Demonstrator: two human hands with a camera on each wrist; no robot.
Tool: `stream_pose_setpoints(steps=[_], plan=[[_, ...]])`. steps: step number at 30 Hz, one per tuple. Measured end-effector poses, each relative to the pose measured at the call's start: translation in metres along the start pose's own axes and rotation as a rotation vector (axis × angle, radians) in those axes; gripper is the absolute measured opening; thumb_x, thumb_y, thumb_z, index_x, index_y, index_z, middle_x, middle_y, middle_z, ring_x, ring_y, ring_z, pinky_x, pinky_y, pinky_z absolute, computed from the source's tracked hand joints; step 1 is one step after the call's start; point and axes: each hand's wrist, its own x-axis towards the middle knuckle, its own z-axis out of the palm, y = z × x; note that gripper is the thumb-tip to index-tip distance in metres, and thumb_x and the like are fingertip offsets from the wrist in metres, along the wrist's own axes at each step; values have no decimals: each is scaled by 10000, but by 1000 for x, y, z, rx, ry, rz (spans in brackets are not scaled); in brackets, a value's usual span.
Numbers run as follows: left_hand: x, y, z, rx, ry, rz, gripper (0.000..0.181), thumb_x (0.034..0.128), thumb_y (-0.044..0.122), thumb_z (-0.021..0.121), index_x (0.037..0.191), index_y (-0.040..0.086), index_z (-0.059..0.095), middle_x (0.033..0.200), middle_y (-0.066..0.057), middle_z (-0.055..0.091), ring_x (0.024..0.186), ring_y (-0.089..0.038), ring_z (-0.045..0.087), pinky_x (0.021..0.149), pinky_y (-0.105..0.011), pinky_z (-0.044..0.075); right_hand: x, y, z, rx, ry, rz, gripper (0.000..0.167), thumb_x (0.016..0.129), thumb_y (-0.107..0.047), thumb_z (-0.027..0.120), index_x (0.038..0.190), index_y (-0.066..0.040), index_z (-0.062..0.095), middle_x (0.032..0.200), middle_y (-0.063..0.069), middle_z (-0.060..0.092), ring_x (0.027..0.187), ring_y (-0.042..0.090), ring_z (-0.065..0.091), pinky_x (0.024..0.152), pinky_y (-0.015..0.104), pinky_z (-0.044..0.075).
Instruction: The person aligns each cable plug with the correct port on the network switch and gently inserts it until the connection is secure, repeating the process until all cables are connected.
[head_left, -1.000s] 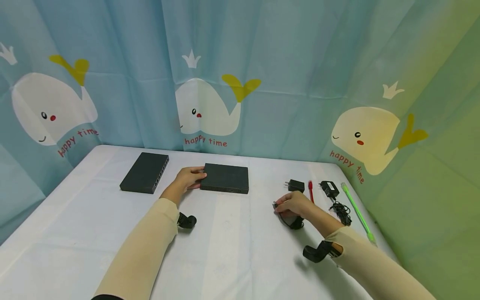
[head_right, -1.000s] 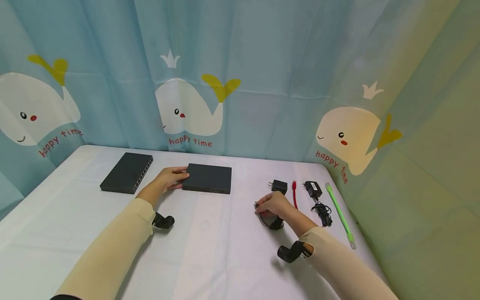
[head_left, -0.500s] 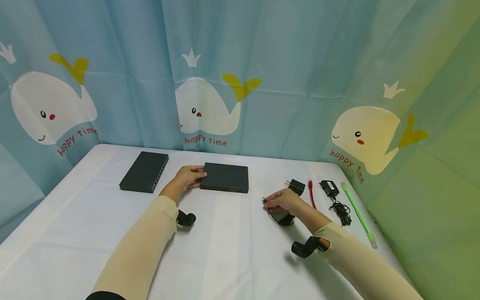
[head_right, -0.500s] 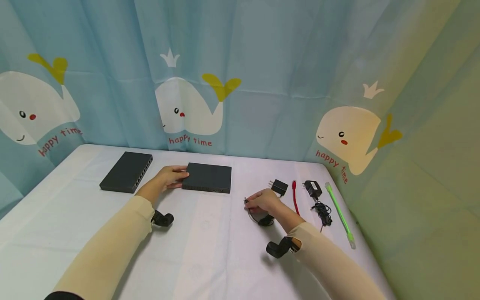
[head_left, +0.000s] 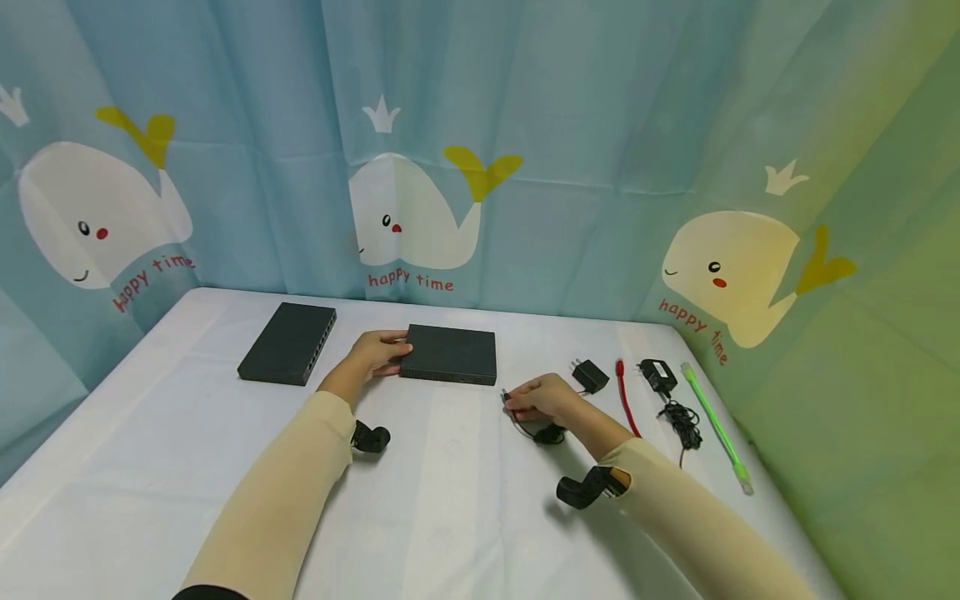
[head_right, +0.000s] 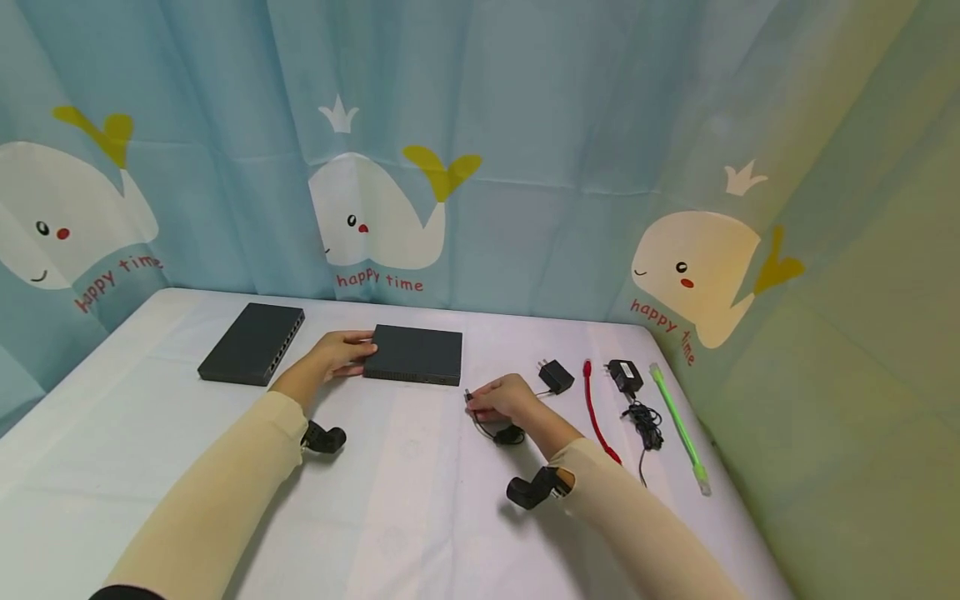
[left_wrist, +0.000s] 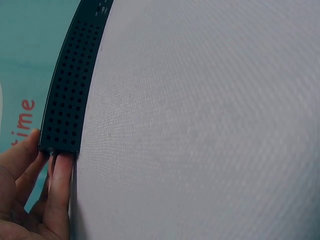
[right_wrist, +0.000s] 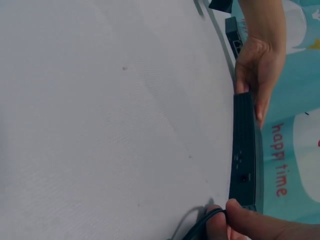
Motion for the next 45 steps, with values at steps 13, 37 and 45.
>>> stream_pose_setpoints(steps=[13,37,45], plan=[[-1,1,-1,-2,-10,-9,524,974,180,641,1471,143,480,1504,-149,446,1300,-280,527,907,-289,575,1,-3,4,-42,-3,6,218,920,6,661,1114,106,657,749,23,692,622,55,639,580,161,566],[1,-2,0,-23,-19,-11,512,981,167,627,1471,137,480,1467,-162,486,1277,-283,549,906,-282,574,0,-17,20,-32,-93,36,157,950,-17,626,1044,104,662,725,43,707,639,95,674,608,199,591],[1,-1,0,-16,-12,-24,510,980,176,630,1468,150,486,1467,-151,489,1276,-273,549,912,-282,570,5,-22,27,32,-109,70,107,949,-8,623,981,82,671,698,52,703,616,103,678,578,187,582]])
